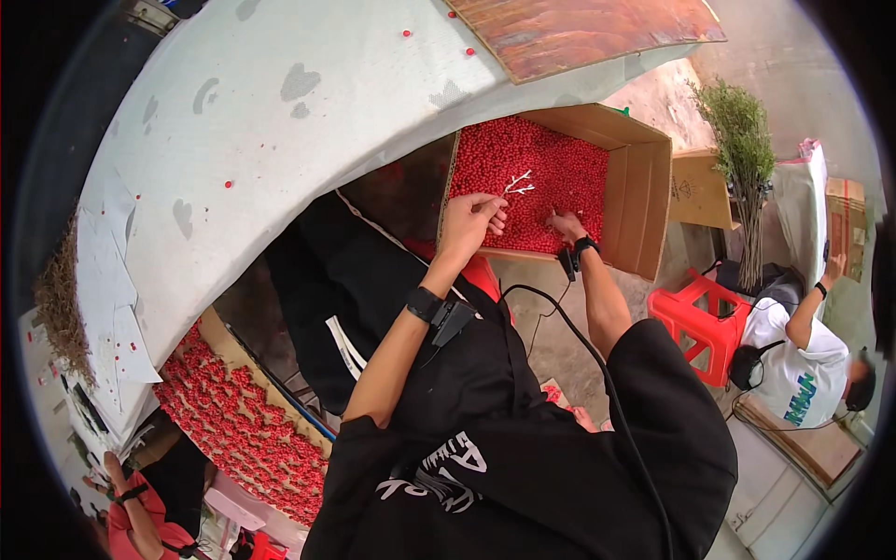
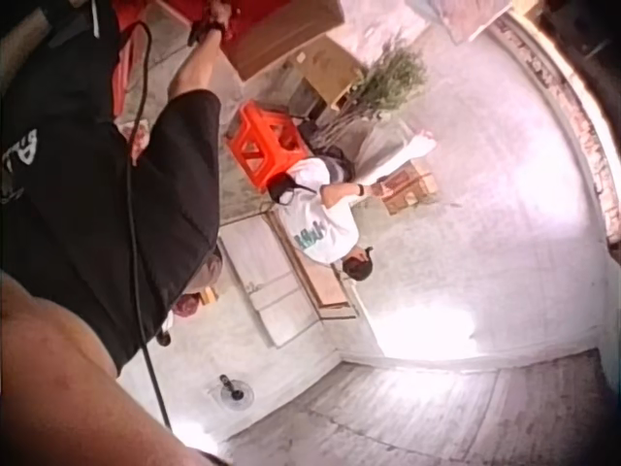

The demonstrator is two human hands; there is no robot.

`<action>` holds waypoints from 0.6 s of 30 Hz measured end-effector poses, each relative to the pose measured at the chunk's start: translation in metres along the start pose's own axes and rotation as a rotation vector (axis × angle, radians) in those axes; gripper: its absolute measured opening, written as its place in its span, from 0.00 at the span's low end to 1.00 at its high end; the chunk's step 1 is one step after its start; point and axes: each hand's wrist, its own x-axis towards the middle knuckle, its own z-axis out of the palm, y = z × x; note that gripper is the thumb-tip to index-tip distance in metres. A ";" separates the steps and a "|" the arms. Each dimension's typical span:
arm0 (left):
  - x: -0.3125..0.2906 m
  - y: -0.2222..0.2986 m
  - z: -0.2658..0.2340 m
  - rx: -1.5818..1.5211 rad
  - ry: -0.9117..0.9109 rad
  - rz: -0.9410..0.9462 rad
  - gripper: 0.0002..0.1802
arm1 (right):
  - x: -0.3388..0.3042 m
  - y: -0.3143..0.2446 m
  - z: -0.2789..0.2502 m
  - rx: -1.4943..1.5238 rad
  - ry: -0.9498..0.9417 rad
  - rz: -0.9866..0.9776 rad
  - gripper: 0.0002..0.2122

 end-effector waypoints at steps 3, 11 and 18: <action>0.006 -0.012 -0.002 0.014 0.036 0.000 0.11 | 0.007 -0.005 0.029 0.396 -0.111 -0.012 0.21; 0.019 -0.011 0.020 -0.086 0.052 -0.021 0.12 | 0.213 0.097 0.061 -0.704 0.236 -0.910 0.12; 0.014 -0.014 0.007 -0.094 0.107 -0.024 0.12 | 0.171 0.042 0.105 -0.287 0.165 -0.938 0.11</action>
